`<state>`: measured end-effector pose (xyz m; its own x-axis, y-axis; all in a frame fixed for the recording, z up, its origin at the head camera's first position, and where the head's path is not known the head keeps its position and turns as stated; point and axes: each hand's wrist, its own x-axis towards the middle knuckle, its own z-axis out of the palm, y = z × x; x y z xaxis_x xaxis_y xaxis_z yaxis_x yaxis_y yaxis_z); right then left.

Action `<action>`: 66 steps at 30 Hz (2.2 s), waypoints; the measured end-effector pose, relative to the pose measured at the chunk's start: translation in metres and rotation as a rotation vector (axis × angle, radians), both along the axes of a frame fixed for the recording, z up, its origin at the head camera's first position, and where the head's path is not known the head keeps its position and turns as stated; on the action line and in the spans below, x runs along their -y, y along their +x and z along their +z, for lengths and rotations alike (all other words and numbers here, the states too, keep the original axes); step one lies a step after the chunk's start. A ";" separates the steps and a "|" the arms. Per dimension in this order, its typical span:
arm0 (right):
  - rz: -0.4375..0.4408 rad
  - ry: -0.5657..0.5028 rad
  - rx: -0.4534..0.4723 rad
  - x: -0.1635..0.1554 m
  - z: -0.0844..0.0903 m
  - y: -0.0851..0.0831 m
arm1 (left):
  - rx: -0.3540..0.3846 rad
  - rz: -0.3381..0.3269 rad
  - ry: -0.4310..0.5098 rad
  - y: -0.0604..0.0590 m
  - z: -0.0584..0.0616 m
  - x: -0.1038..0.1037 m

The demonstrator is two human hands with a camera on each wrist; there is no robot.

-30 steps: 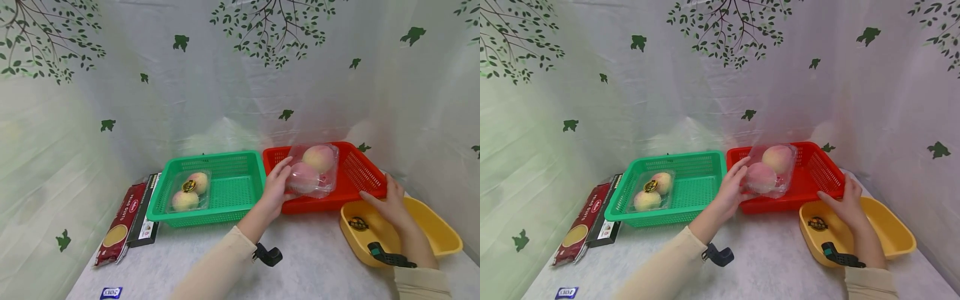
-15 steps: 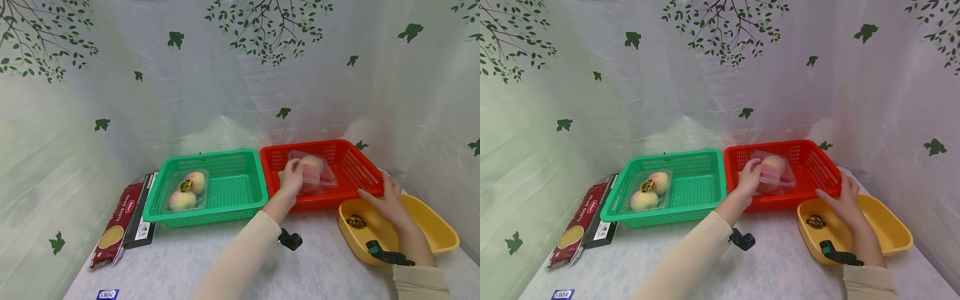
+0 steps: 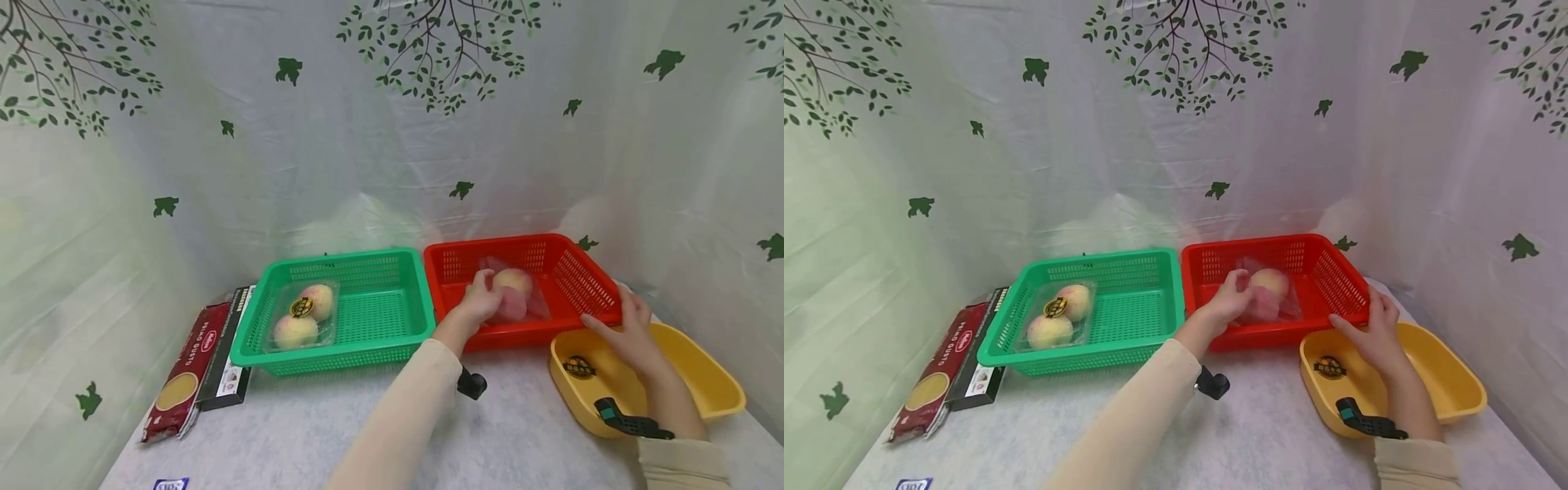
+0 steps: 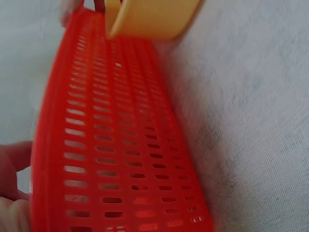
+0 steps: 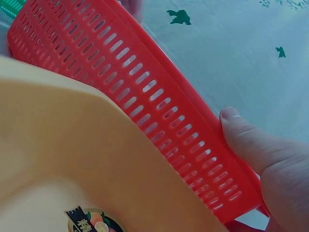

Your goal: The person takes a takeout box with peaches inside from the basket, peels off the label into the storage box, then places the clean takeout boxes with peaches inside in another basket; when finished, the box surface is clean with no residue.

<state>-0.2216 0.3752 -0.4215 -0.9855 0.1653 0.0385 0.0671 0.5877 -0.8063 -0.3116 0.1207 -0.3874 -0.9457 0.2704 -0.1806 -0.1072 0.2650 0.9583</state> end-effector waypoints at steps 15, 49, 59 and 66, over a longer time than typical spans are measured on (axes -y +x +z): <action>-0.016 -0.003 -0.013 0.004 -0.001 -0.001 | -0.113 -0.148 -0.376 0.009 0.001 -0.007; 0.004 0.039 0.036 -0.004 -0.004 -0.001 | -0.425 -0.057 -0.107 0.058 -0.005 0.050; -0.011 0.042 0.012 -0.004 -0.009 0.001 | -0.574 -0.168 -0.095 0.082 -0.008 0.113; -0.006 0.033 0.010 -0.003 -0.005 -0.002 | -0.610 -0.030 0.017 0.090 0.002 0.155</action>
